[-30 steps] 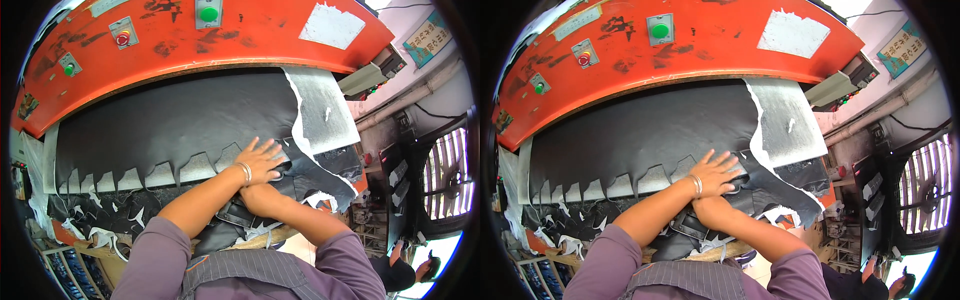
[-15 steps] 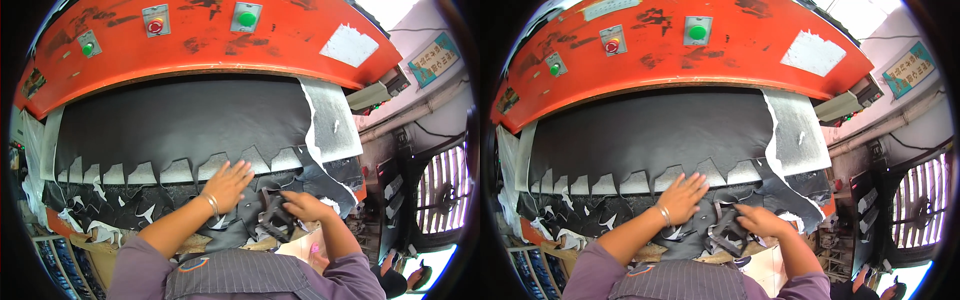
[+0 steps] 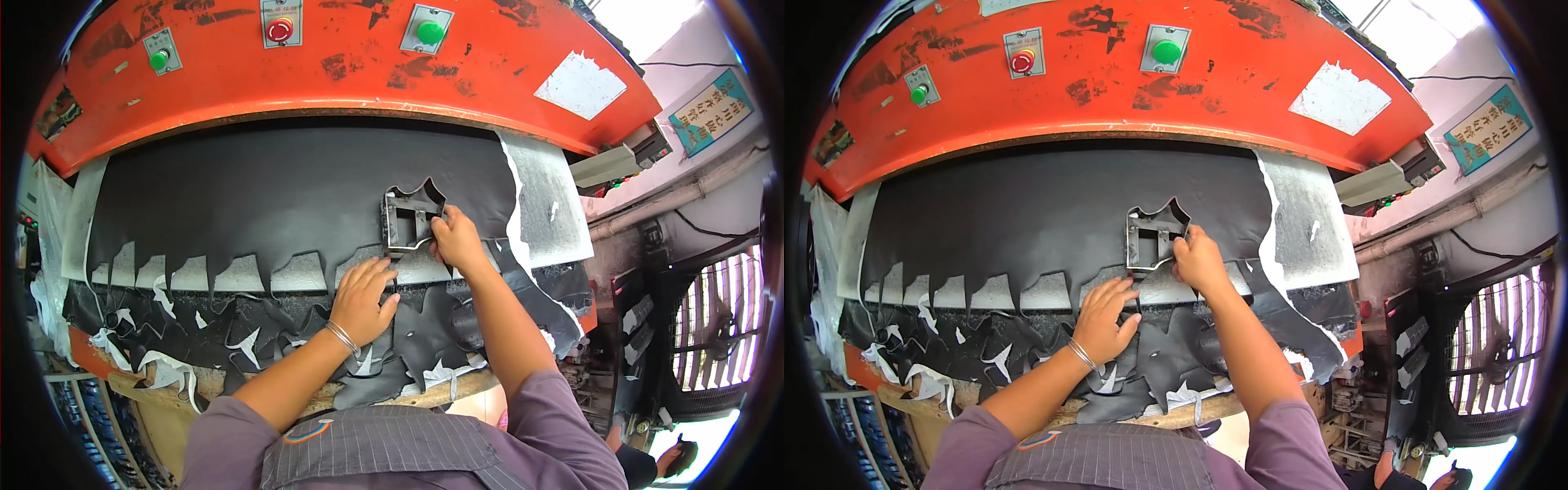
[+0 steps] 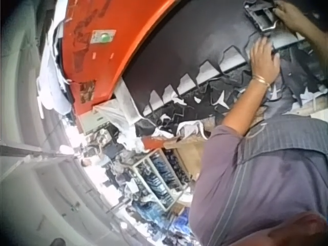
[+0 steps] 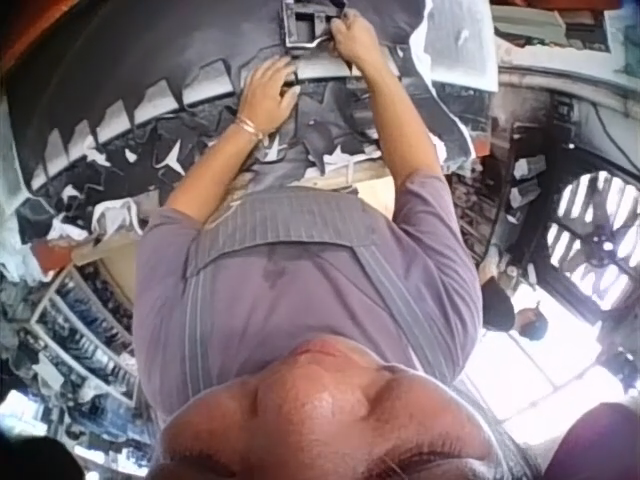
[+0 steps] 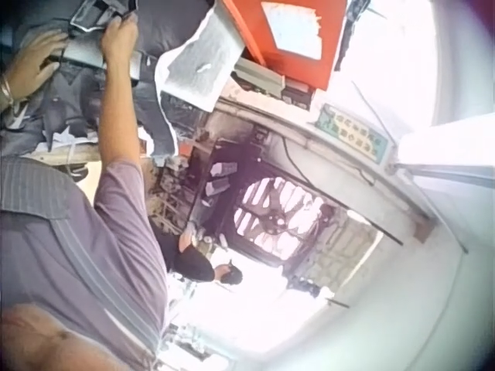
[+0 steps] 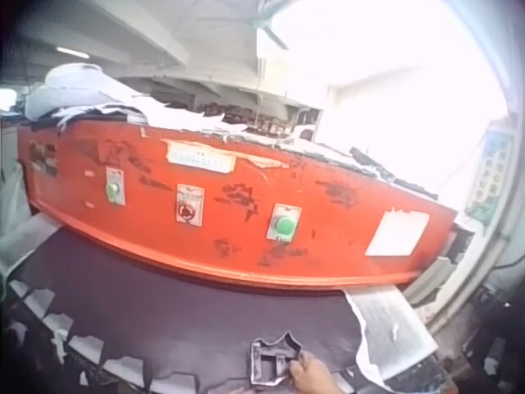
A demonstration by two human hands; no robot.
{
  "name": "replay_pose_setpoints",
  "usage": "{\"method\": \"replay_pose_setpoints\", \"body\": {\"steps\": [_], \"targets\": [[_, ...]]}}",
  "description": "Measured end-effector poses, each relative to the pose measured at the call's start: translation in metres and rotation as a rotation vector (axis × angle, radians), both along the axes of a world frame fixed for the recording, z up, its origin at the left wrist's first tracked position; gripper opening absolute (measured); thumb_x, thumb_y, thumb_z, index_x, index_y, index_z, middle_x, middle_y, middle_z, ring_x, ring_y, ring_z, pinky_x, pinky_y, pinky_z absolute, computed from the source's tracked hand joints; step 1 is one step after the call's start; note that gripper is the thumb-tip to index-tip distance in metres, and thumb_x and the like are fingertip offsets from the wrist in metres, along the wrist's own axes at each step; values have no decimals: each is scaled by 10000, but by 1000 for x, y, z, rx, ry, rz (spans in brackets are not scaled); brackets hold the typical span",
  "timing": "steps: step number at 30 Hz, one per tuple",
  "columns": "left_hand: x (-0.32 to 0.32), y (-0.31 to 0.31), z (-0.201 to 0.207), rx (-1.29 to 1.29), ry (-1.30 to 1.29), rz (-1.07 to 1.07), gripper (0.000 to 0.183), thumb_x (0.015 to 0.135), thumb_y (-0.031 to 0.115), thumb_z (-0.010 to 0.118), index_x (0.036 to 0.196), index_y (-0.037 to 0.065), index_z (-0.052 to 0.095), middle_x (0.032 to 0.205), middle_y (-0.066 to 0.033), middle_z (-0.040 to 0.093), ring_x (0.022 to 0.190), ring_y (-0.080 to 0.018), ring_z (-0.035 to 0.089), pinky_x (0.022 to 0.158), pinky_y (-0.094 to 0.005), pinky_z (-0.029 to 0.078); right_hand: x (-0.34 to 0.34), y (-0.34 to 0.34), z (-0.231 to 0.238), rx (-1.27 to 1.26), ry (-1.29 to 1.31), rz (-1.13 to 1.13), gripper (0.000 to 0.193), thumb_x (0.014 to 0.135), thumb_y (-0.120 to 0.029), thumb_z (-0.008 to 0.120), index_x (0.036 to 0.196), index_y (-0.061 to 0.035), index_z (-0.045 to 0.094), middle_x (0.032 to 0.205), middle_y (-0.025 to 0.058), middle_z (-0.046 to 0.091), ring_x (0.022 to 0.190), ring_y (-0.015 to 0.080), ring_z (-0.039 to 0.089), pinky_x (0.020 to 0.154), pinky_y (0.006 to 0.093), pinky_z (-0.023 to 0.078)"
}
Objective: Operate a hydraulic press to cut shoe components from a large sheet of material using metal dies.
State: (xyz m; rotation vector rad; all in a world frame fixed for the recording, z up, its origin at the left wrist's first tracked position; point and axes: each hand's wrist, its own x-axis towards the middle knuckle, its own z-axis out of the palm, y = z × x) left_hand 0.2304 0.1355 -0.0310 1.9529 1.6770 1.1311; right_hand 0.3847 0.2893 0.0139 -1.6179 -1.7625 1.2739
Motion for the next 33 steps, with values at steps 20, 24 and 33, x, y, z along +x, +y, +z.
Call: {"method": "replay_pose_setpoints", "body": {"steps": [20,24,33], "targets": [[59,12,-6,-61,41,310,425,741,184,687,1113,55,525,1387,-228,450,1317,-390,337,1096,-508,188,36,47,-26,723,-285,641,834,629,-485,794,1320,-130,490,1374,229,456,1369,341,320,1104,512,195],[57,14,-10,-57,-1,329,427,736,184,690,1108,50,528,1385,-218,456,1309,-381,361,1093,-507,205,33,46,-29,742,-236,577,789,571,-489,819,1225,-123,574,1345,227,491,1337,346,376,1091,491,243],[51,19,-8,-67,13,289,461,732,169,691,1130,35,503,1406,-257,404,1316,-395,331,1085,-514,186,28,51,-34,802,-220,516,780,561,-527,802,1201,-125,609,1305,209,530,1295,320,434,1074,468,292]]}}
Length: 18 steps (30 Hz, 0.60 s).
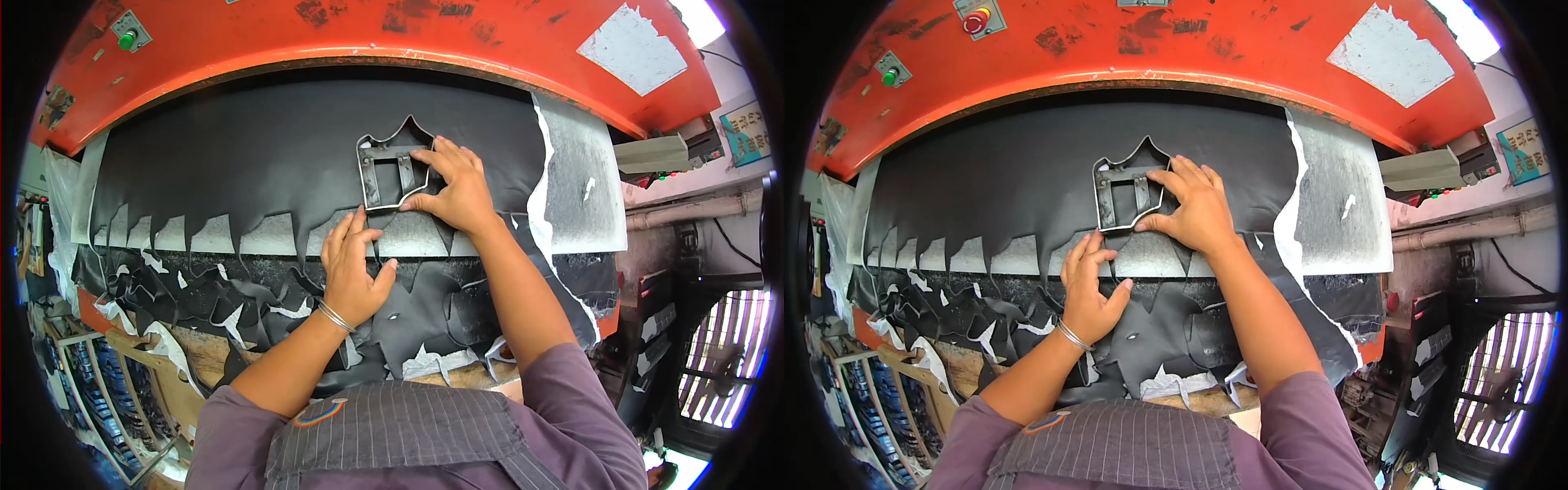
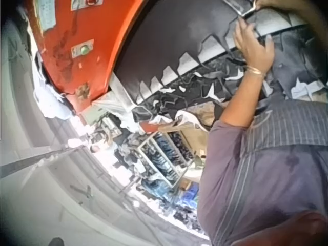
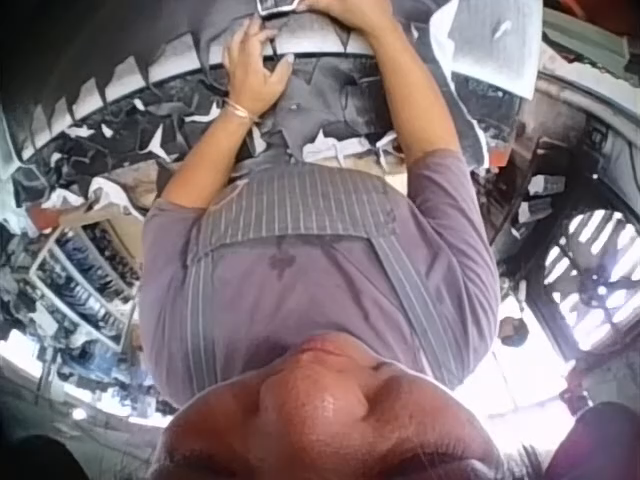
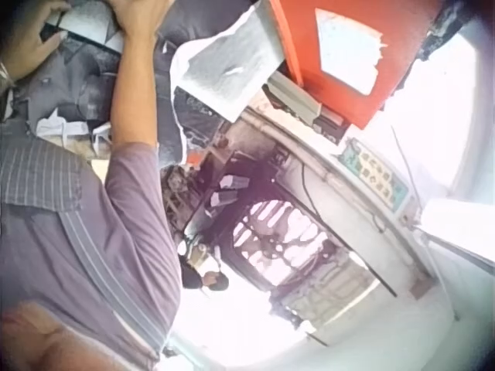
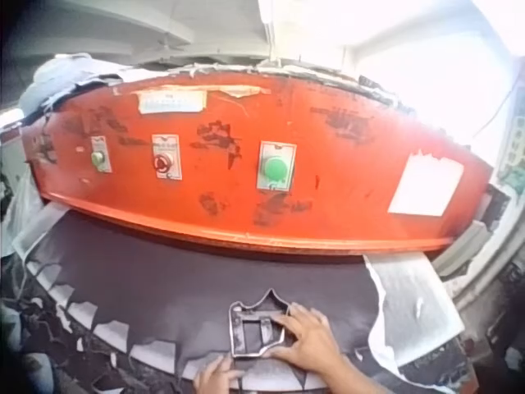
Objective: Operate a hydraulic press to cut shoe components from a large sheet of material using metal dies.
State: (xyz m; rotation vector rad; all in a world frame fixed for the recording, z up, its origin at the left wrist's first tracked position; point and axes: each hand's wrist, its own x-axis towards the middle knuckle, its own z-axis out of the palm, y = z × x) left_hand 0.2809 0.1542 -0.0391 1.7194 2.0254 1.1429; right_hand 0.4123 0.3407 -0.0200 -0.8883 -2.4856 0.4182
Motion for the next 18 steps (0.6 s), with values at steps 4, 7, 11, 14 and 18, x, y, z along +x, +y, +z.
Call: {"method": "replay_pose_setpoints", "body": {"steps": [4,7,11,14,18], "targets": [[0,-2,0,5,-22,8,470,742,162,690,1155,28,509,1384,-236,446,1328,-367,322,1095,-476,172,1,2,0,-5,-63,29,757,607,-504,792,1235,-133,587,1324,215,516,1311,324,416,1087,468,279],[-3,-7,1,-18,-26,-2,489,749,166,687,1179,21,506,1389,-236,443,1338,-375,319,1107,-493,166,8,9,-5,-57,-23,126,708,665,-433,784,1273,-150,559,1340,216,503,1324,327,401,1100,468,264],[-5,-8,-1,-5,-57,-47,473,757,172,675,1176,26,512,1393,-238,436,1342,-379,326,1109,-513,170,11,5,1,-108,-35,110,664,698,-335,785,1292,-164,544,1338,217,502,1331,322,393,1109,469,252],[-7,-11,-3,-23,-41,-69,475,754,196,675,1169,32,513,1407,-242,416,1345,-381,319,1107,-518,166,10,4,-3,-86,-34,113,652,694,-345,786,1277,-162,558,1331,218,508,1320,323,407,1104,465,266],[-8,-9,-2,-68,-12,-98,478,746,238,680,1150,41,515,1438,-245,369,1358,-386,285,1105,-526,149,11,5,-5,-74,-12,96,650,681,-347,796,1260,-149,576,1324,240,507,1302,347,426,1101,455,281]]}}
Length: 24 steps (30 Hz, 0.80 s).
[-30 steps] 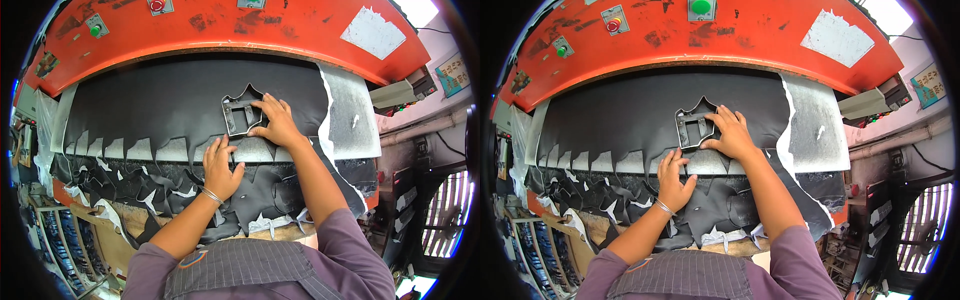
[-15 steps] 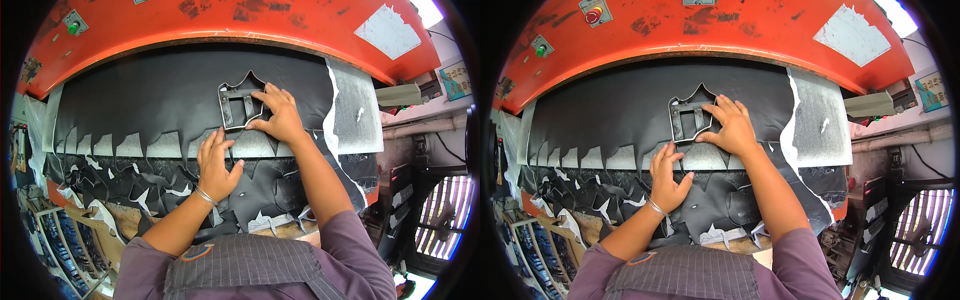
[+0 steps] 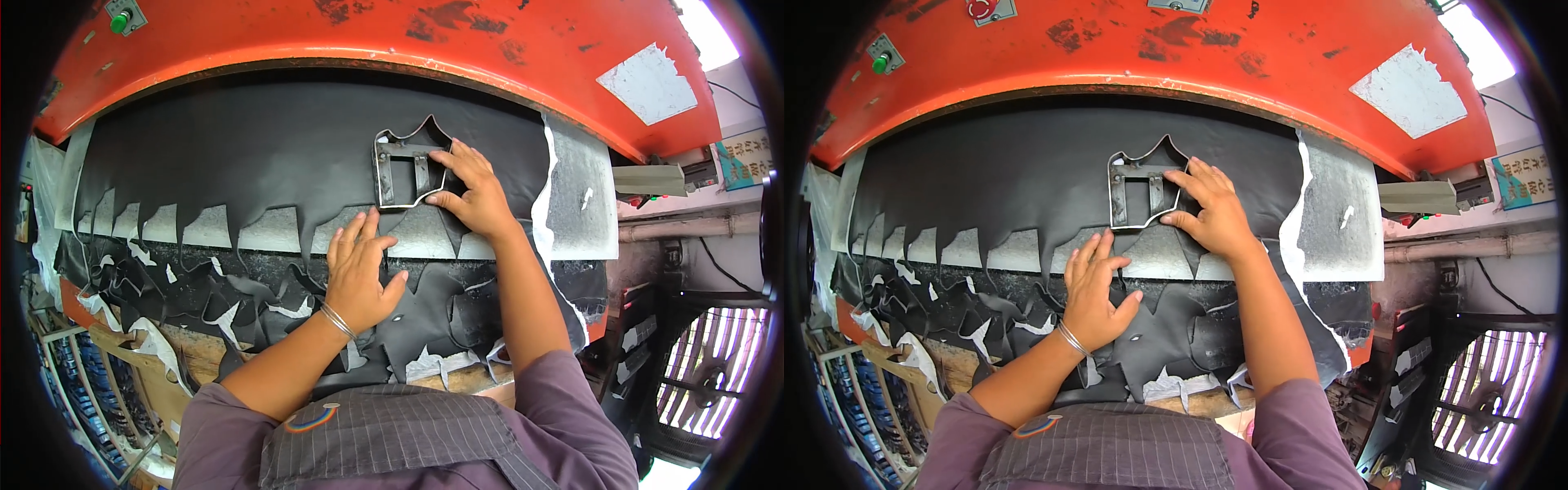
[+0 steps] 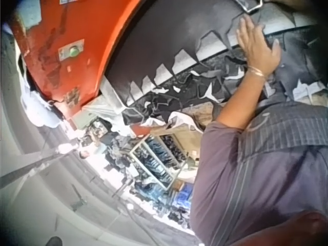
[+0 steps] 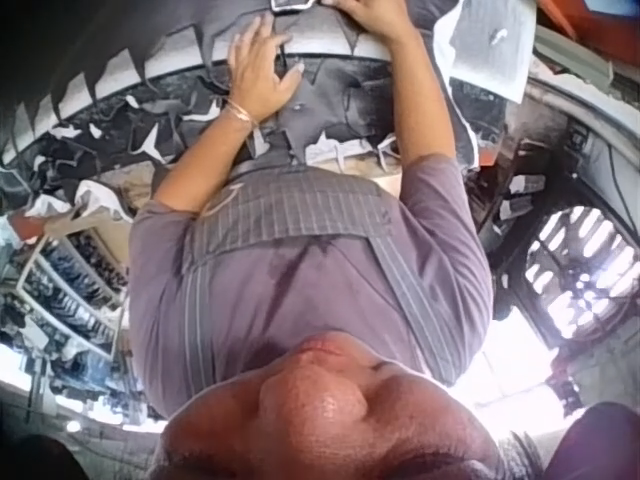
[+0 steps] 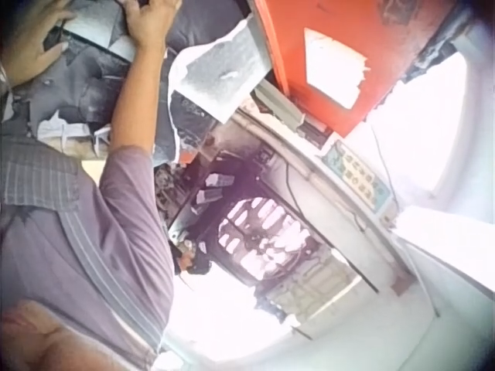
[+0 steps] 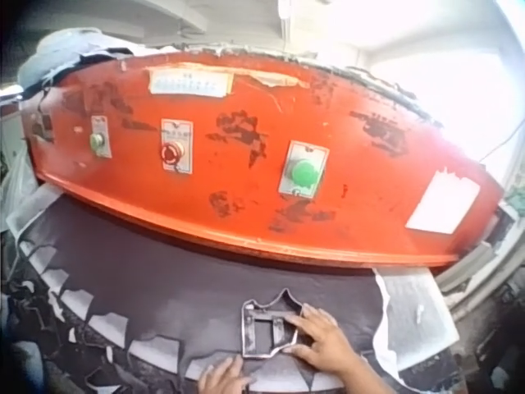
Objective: Operate a hydraulic press to cut shoe components from a large sheet of material using metal dies.
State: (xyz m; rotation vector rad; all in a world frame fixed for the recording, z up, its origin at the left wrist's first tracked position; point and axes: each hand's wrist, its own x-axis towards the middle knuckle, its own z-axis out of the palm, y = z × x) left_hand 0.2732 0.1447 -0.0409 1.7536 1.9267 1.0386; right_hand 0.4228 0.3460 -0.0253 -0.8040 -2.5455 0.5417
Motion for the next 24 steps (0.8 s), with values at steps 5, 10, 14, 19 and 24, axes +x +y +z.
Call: {"method": "replay_pose_setpoints", "body": {"steps": [5,10,14,19,24], "targets": [[1,2,-2,-21,-1,4,478,748,256,683,1144,51,509,1456,-248,340,1366,-388,262,1107,-528,130,1,-3,-2,43,5,-6,644,682,-363,793,1252,-155,579,1315,254,506,1282,362,440,1095,456,300],[1,1,-2,-18,-22,1,486,751,268,686,1149,58,501,1467,-251,325,1371,-385,252,1111,-526,115,4,-8,-5,75,-27,-53,655,681,-365,796,1257,-141,577,1325,254,498,1275,374,443,1085,458,317],[4,1,-1,-27,-19,1,485,749,269,689,1147,60,504,1468,-250,324,1371,-384,254,1111,-523,117,7,-8,-5,78,-39,-51,657,681,-370,797,1256,-139,579,1326,254,497,1274,380,444,1082,458,319],[4,1,0,-32,-14,7,467,744,263,690,1131,65,519,1464,-248,333,1368,-381,262,1110,-517,129,7,-8,-4,80,-24,-28,652,678,-376,797,1246,-136,586,1321,255,501,1265,381,454,1077,461,327],[1,1,0,-33,7,1,466,744,258,690,1127,53,521,1457,-251,342,1367,-383,269,1105,-526,140,7,-7,-5,104,-12,-33,626,674,-367,800,1220,-131,604,1292,248,527,1251,367,474,1069,464,339]]}}
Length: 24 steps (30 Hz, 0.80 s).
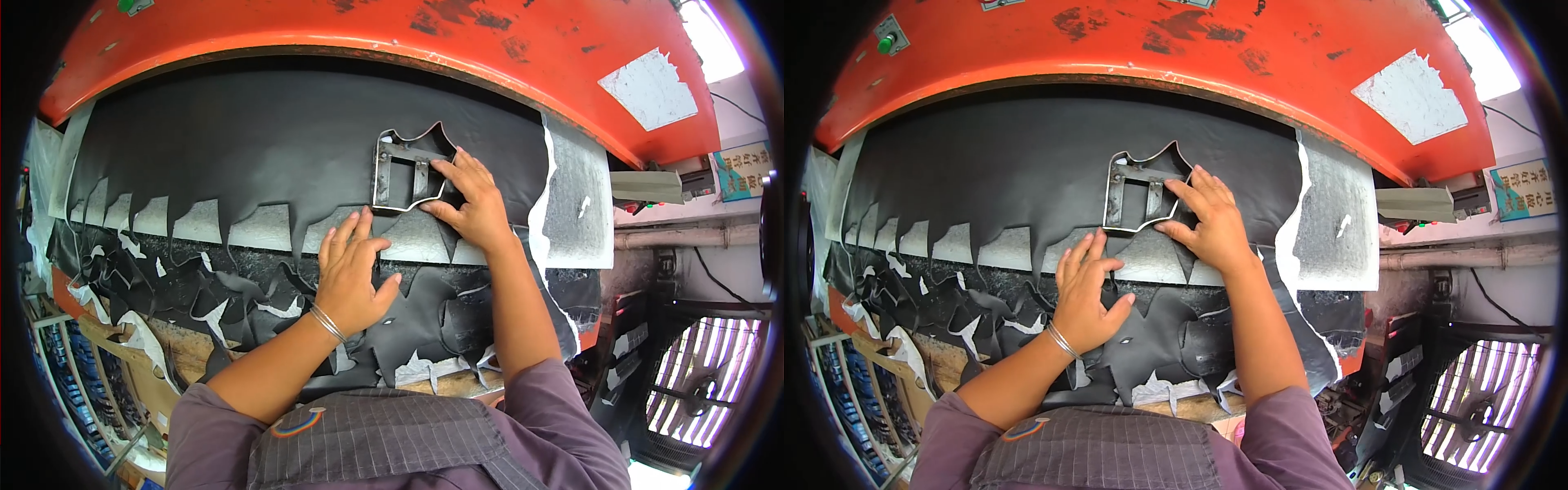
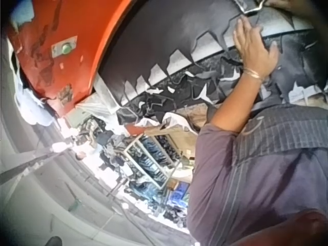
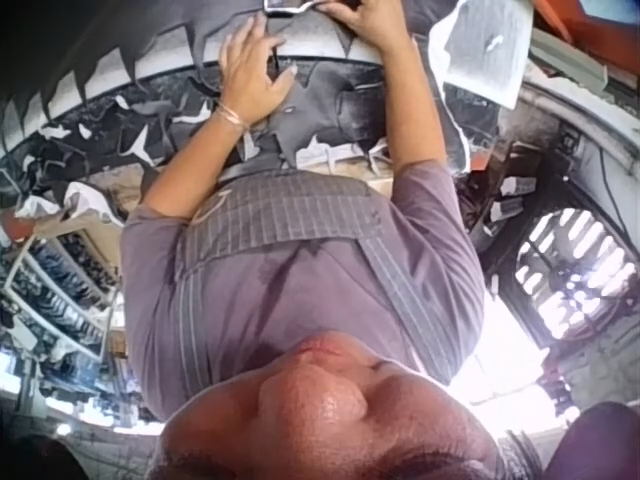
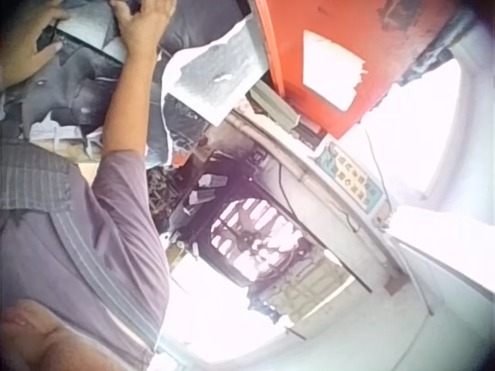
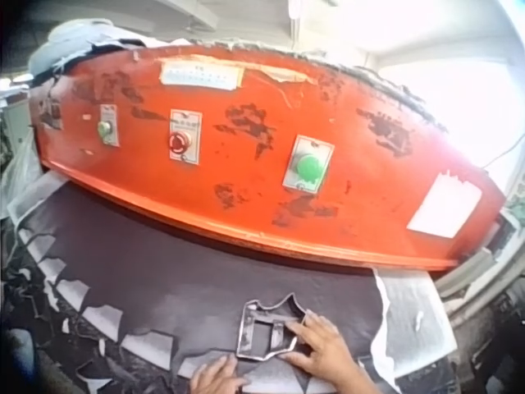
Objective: Operate a hydraulic press to cut shoe components from a large sheet of material using metal dies.
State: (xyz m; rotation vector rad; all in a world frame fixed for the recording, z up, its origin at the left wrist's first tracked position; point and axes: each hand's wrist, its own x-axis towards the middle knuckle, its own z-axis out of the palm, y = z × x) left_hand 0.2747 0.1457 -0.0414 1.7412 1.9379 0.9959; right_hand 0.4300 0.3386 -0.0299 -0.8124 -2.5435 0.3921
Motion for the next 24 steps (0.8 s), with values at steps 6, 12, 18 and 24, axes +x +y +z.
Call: {"method": "replay_pose_setpoints", "body": {"steps": [6,12,18,24], "targets": [[1,1,5,-22,28,7,445,749,243,687,1113,40,533,1451,-259,345,1365,-392,277,1105,-532,142,-2,2,2,-1,27,7,605,663,-357,806,1194,-133,621,1264,241,551,1244,359,484,1064,463,347],[-2,-5,0,31,-148,-11,378,763,230,678,1070,44,561,1439,-262,363,1382,-391,262,1111,-531,136,3,-1,6,-42,10,-1,613,644,-338,820,1187,-130,625,1270,249,546,1254,369,473,1071,459,337],[-4,-4,3,0,-68,-19,390,752,245,689,1062,62,539,1453,-267,342,1378,-393,262,1110,-523,144,-1,-4,6,-61,8,-20,602,642,-314,827,1177,-120,631,1276,252,543,1274,364,458,1080,457,322],[-10,-1,6,-10,-77,-44,393,749,261,694,1043,72,515,1455,-272,333,1380,-397,251,1119,-517,125,-5,0,8,-53,14,-7,595,651,-312,822,1178,-113,629,1283,257,535,1281,379,445,1081,456,319]]}}
